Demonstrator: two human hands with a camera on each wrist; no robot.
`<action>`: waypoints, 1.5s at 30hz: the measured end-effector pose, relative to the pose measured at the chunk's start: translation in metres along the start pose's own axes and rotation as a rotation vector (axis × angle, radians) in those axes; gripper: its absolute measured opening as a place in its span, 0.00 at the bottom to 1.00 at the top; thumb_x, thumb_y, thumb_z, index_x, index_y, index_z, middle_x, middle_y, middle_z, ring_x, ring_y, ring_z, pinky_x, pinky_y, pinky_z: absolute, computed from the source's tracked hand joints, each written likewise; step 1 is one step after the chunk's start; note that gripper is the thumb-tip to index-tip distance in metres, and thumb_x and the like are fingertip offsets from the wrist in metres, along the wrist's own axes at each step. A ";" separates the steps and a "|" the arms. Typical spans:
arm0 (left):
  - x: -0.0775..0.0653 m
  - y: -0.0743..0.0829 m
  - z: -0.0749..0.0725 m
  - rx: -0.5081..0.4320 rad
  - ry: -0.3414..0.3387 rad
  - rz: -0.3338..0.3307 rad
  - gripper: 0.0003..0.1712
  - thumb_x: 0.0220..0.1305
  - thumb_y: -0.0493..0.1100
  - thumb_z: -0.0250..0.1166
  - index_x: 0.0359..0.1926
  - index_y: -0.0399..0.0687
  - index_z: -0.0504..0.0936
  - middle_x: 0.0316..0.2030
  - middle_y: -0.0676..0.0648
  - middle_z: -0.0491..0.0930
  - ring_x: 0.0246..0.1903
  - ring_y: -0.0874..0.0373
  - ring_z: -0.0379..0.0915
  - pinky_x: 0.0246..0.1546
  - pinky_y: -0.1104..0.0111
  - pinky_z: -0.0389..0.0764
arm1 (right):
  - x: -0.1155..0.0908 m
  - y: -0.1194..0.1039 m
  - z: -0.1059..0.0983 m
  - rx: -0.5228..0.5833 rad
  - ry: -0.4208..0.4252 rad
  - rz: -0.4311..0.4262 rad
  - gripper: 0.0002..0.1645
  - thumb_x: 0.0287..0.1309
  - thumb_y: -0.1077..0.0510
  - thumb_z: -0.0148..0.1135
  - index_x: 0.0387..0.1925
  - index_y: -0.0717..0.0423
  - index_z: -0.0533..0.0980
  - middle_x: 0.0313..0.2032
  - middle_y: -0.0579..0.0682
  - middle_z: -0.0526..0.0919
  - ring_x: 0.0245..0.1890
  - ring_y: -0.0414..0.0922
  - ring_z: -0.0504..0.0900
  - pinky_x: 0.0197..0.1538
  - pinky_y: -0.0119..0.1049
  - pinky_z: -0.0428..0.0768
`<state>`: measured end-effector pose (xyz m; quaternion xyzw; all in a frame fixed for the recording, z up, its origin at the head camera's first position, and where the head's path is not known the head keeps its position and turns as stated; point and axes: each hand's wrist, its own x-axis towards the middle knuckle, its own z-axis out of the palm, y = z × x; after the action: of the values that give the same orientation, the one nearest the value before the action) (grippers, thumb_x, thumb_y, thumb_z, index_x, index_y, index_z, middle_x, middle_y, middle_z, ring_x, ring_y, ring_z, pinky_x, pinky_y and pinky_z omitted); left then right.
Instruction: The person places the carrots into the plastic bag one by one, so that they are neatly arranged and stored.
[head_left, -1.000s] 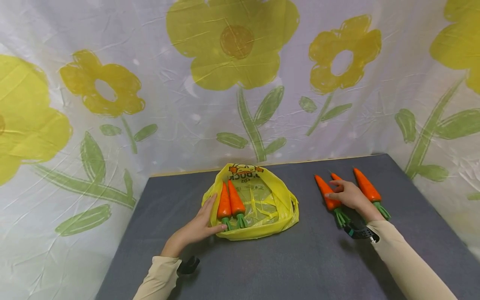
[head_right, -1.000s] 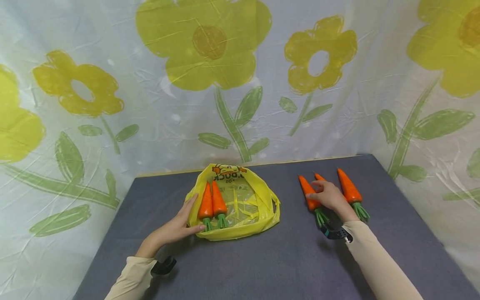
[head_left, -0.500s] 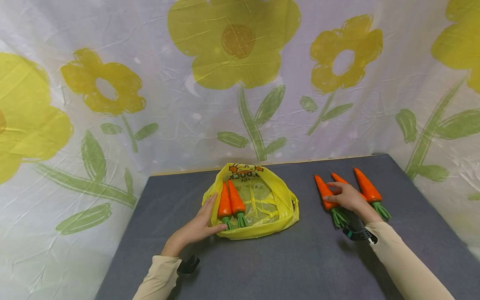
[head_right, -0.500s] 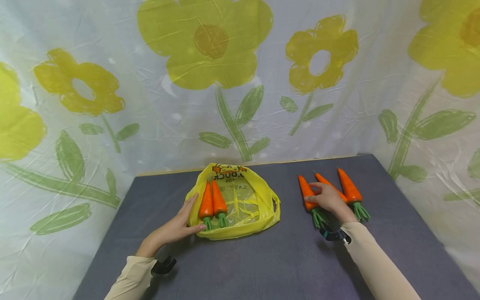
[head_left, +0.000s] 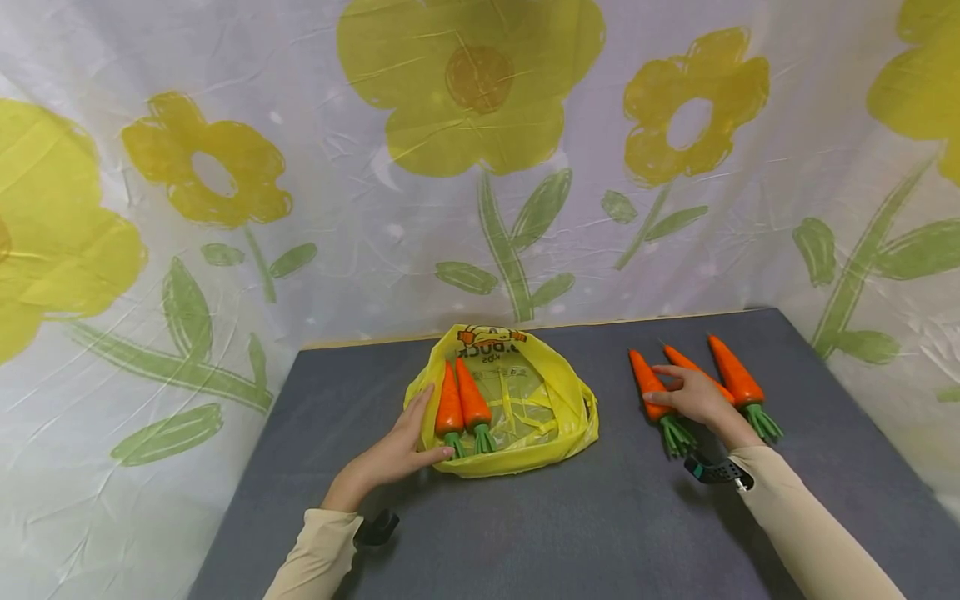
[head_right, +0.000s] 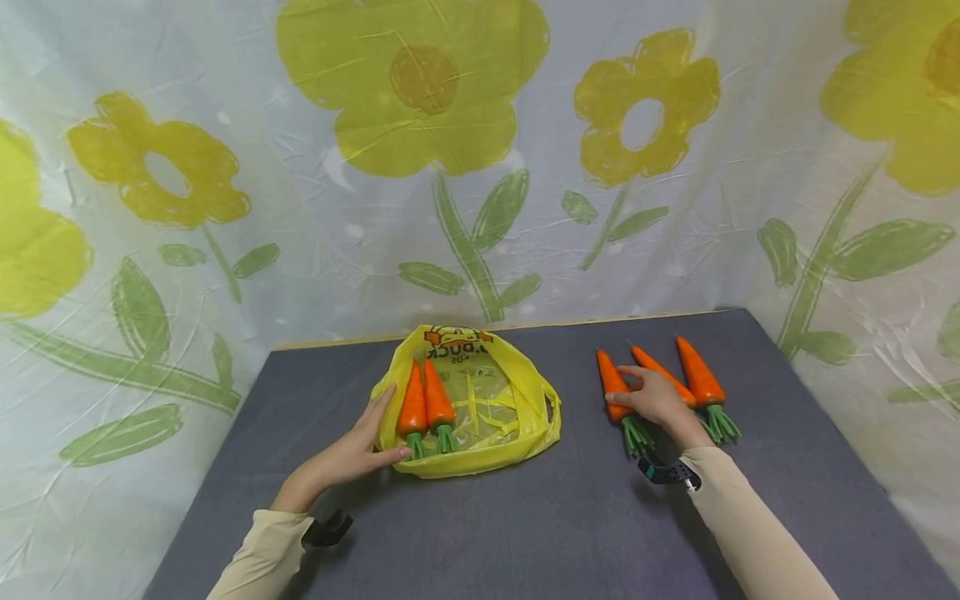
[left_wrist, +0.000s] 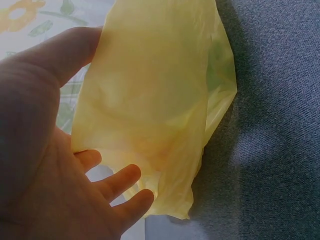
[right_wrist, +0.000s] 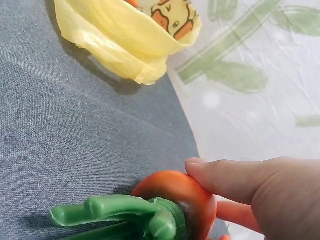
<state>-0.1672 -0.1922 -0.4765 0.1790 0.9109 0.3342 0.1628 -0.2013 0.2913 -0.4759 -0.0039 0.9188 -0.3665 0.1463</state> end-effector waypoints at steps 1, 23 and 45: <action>0.000 0.000 0.000 0.001 0.000 -0.004 0.64 0.63 0.60 0.67 0.79 0.52 0.29 0.79 0.38 0.32 0.79 0.38 0.31 0.73 0.40 0.51 | 0.000 0.001 0.000 0.004 0.002 0.000 0.46 0.64 0.45 0.64 0.74 0.63 0.58 0.61 0.78 0.69 0.47 0.58 0.83 0.41 0.43 0.83; 0.002 0.002 -0.001 -0.029 0.002 0.002 0.63 0.64 0.57 0.67 0.79 0.52 0.28 0.79 0.36 0.30 0.78 0.36 0.29 0.71 0.37 0.52 | -0.003 -0.004 0.001 0.061 0.019 0.002 0.43 0.65 0.47 0.63 0.73 0.64 0.60 0.58 0.77 0.74 0.38 0.47 0.85 0.38 0.40 0.84; 0.003 -0.001 -0.001 -0.022 -0.001 0.005 0.64 0.63 0.60 0.67 0.79 0.52 0.28 0.79 0.37 0.31 0.79 0.38 0.29 0.73 0.40 0.50 | -0.001 -0.006 0.004 0.072 0.008 -0.009 0.45 0.64 0.46 0.65 0.73 0.63 0.60 0.59 0.75 0.74 0.38 0.47 0.85 0.38 0.40 0.84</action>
<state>-0.1706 -0.1923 -0.4774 0.1798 0.9065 0.3447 0.1645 -0.2000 0.2841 -0.4740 -0.0014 0.9056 -0.3999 0.1411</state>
